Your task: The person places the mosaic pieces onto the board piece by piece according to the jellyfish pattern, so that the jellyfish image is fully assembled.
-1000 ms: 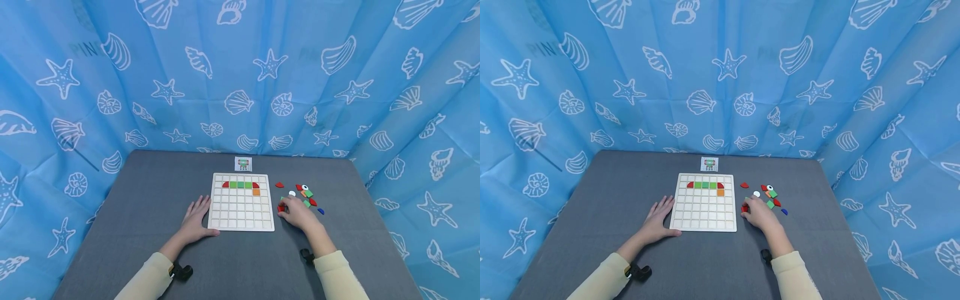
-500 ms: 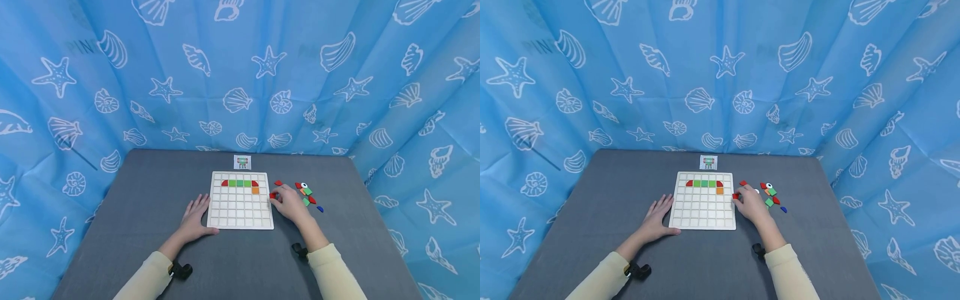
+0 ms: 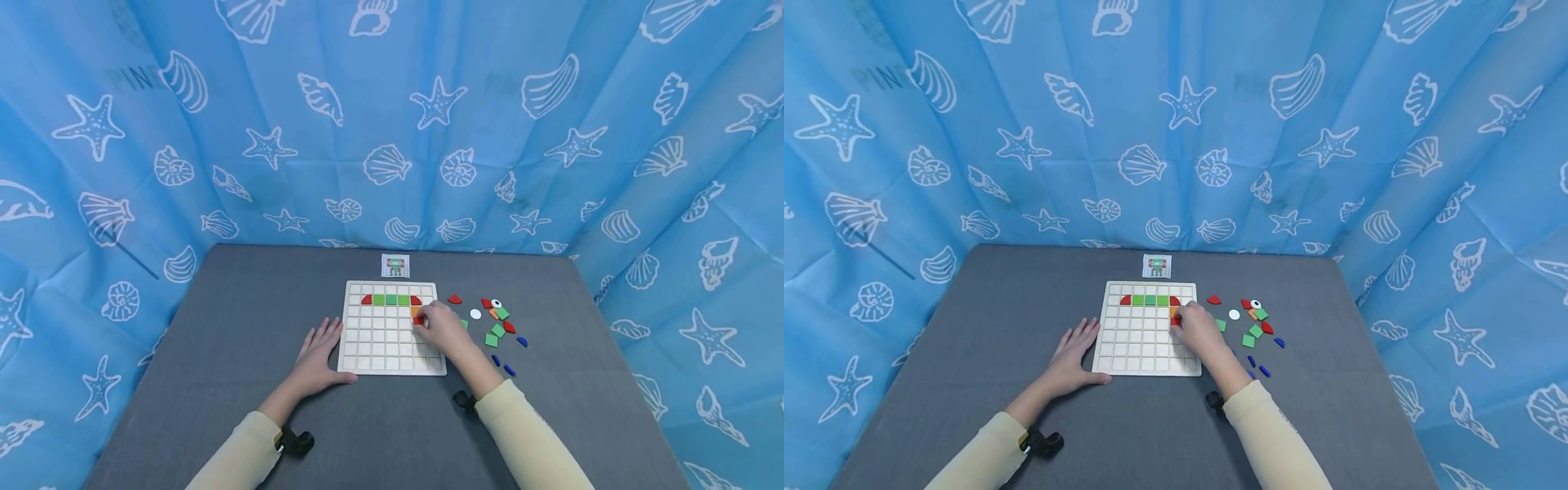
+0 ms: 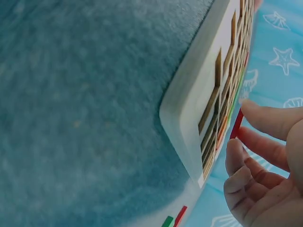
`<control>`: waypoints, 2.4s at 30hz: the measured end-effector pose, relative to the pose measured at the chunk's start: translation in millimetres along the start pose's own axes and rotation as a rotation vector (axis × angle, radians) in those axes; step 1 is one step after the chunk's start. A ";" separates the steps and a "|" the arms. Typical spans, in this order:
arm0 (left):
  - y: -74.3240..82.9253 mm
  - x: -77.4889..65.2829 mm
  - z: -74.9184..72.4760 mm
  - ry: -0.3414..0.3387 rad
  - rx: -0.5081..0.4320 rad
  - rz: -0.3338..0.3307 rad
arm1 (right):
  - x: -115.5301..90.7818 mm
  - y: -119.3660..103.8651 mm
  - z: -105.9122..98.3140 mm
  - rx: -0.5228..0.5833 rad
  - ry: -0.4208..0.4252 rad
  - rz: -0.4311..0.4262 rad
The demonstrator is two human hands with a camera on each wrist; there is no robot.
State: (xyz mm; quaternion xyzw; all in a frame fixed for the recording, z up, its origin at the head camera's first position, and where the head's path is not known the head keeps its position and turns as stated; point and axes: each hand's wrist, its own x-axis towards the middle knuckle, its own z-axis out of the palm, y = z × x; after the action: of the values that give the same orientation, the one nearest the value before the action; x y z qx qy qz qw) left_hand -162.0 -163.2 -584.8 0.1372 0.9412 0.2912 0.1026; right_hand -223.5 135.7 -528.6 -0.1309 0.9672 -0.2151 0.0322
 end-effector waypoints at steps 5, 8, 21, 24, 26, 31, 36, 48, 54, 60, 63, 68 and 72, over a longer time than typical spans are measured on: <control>0.2 0.1 0.5 0.001 0.001 -0.003 | 1.2 -2.4 5.4 -0.012 -0.005 0.034; 0.4 0.1 0.6 0.002 0.000 -0.003 | 1.6 -3.3 7.6 -0.019 -0.003 0.063; 0.6 0.0 0.3 0.008 -0.003 -0.005 | 3.9 -2.8 9.5 0.071 -0.003 0.112; 0.8 0.1 0.3 0.007 -0.004 -0.007 | 3.5 -1.4 7.7 0.095 0.003 0.113; 1.2 0.2 0.5 0.006 -0.003 -0.011 | 2.7 0.7 4.6 0.111 0.013 0.120; 2.1 0.9 1.7 0.014 -0.007 -0.013 | -5.0 13.3 -12.0 0.133 0.048 0.130; 1.0 1.1 2.8 0.017 -0.008 -0.009 | -18.1 33.5 -26.7 0.115 0.069 0.156; -0.9 0.2 4.2 0.015 -0.009 -0.011 | -33.1 68.5 -25.0 0.077 0.043 0.191; -0.5 -0.1 4.0 0.012 -0.014 -0.007 | -32.3 72.0 -23.1 0.082 0.007 0.185; -0.2 -0.5 3.8 0.014 -0.001 -0.007 | -28.4 71.8 -21.6 0.055 -0.022 0.196; -0.2 -0.3 4.4 0.019 0.001 -0.002 | -27.5 69.3 -22.9 0.042 -0.035 0.183; 1.0 -0.7 3.4 0.024 -0.003 0.001 | -25.1 55.3 -26.9 0.035 -0.006 0.108; 1.7 -1.3 2.2 0.031 -0.019 0.004 | -20.7 39.1 -28.6 0.053 0.016 0.027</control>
State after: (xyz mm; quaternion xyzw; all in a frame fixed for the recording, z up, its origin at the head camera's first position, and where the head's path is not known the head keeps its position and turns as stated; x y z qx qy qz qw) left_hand -159.9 -161.2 -585.4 0.1334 0.9396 0.3023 0.0888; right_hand -216.3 187.0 -519.2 -0.1151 0.9631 -0.2413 0.0308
